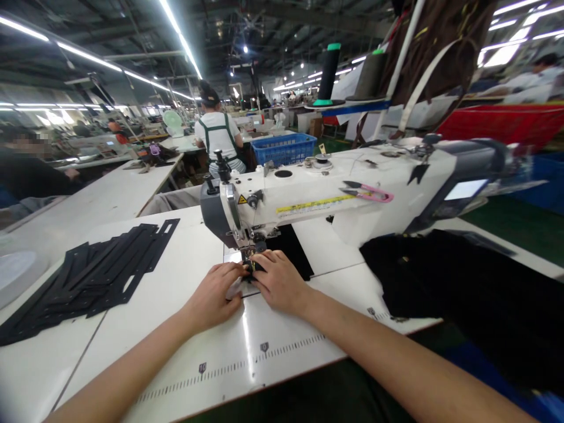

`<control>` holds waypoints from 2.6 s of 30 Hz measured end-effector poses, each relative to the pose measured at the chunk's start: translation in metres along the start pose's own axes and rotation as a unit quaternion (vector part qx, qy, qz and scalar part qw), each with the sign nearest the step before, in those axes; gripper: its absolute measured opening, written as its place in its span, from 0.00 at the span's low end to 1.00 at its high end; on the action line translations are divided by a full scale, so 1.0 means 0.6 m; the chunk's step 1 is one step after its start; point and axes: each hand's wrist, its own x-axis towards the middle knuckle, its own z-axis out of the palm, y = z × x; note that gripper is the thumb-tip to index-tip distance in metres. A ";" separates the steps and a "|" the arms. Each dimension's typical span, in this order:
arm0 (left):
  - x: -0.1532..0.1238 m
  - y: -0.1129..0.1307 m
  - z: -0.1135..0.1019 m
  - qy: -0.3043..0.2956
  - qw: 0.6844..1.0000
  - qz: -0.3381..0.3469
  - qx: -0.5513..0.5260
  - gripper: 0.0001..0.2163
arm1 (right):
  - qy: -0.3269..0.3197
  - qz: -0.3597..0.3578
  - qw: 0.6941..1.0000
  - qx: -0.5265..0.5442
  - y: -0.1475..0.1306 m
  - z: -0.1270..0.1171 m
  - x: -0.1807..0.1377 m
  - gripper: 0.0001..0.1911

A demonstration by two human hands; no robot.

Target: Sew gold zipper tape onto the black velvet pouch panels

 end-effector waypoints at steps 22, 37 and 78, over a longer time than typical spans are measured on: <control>0.000 -0.003 0.048 0.110 0.990 0.069 0.059 0.12 | 0.095 -0.041 0.994 -0.024 -0.012 0.029 -0.003 0.13; 0.029 -0.027 0.044 0.120 0.989 0.069 0.055 0.11 | 0.103 -0.024 0.994 -0.042 0.008 0.046 0.019 0.12; 0.026 -0.048 0.053 0.124 0.990 0.054 0.033 0.08 | 0.046 -0.006 0.998 -0.053 0.029 0.038 0.034 0.08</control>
